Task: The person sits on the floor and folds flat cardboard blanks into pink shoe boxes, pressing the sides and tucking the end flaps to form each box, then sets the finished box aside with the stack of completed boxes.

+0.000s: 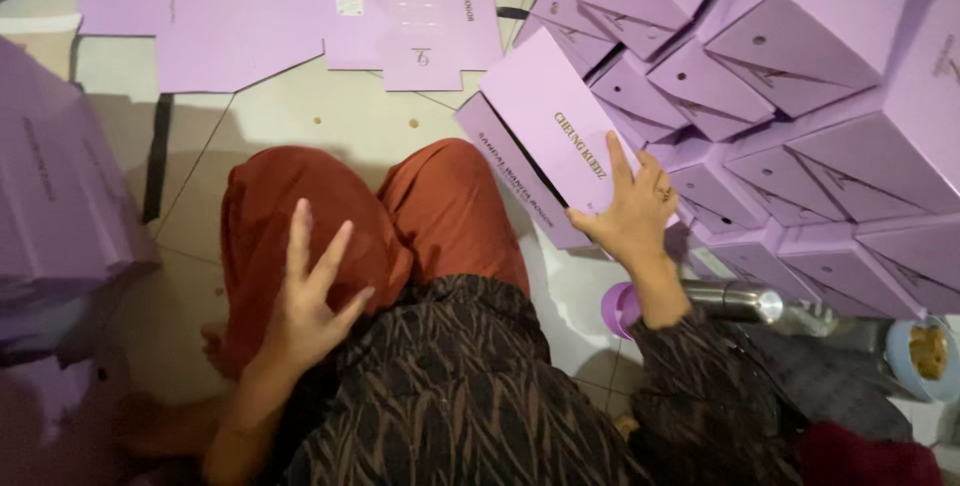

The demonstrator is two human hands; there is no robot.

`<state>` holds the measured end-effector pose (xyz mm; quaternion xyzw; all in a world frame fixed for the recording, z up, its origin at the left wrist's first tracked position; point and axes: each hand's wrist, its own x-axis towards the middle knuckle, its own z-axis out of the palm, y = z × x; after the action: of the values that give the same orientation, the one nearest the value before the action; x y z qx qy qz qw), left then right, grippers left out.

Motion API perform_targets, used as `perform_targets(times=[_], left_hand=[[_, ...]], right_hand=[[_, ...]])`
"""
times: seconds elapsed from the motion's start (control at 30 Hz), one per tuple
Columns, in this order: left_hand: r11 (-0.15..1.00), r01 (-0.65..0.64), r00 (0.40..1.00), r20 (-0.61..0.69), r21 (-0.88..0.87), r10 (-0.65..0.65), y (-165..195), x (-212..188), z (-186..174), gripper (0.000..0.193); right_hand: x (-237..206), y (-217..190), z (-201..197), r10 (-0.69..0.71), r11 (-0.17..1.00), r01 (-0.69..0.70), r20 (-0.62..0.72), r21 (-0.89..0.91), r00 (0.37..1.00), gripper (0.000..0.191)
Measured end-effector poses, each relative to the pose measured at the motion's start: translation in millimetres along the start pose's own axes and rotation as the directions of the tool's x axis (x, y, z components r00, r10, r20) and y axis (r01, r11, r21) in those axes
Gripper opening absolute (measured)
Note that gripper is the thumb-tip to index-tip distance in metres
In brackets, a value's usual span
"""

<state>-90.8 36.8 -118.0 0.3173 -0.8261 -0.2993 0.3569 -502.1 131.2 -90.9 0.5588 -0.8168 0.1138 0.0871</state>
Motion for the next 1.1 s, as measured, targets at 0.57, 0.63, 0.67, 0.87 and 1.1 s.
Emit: perform_targets(times=[0.57, 0.63, 0.67, 0.87, 1.1], left_hand=[[0.983, 0.045, 0.999, 0.009, 0.176, -0.047, -11, -9, 10, 0.068], [0.981, 0.045, 0.999, 0.014, 0.189, -0.048, -11, -10, 8, 0.068], [0.980, 0.039, 0.999, 0.008, 0.197, -0.041, -12, -10, 7, 0.068], [0.985, 0.051, 0.998, 0.028, 0.168, -0.056, -15, -8, 9, 0.064], [0.977, 0.060, 0.997, 0.031, 0.203, -0.068, -11, -6, 9, 0.063]], right_hand=[[28, 9, 132, -0.004, 0.995, -0.008, 0.128, 0.095, 0.992, 0.099], [58, 10, 114, -0.048, 0.988, 0.045, 0.015, 0.149, 0.999, 0.094], [75, 8, 107, -0.037, 0.987, 0.040, -0.021, 0.153, 0.999, 0.093], [141, -30, 118, -0.044, 0.991, 0.025, 0.137, 0.133, 0.990, 0.105], [108, -66, 188, 0.041, 0.999, -0.050, 0.314, 0.021, 0.948, 0.093]])
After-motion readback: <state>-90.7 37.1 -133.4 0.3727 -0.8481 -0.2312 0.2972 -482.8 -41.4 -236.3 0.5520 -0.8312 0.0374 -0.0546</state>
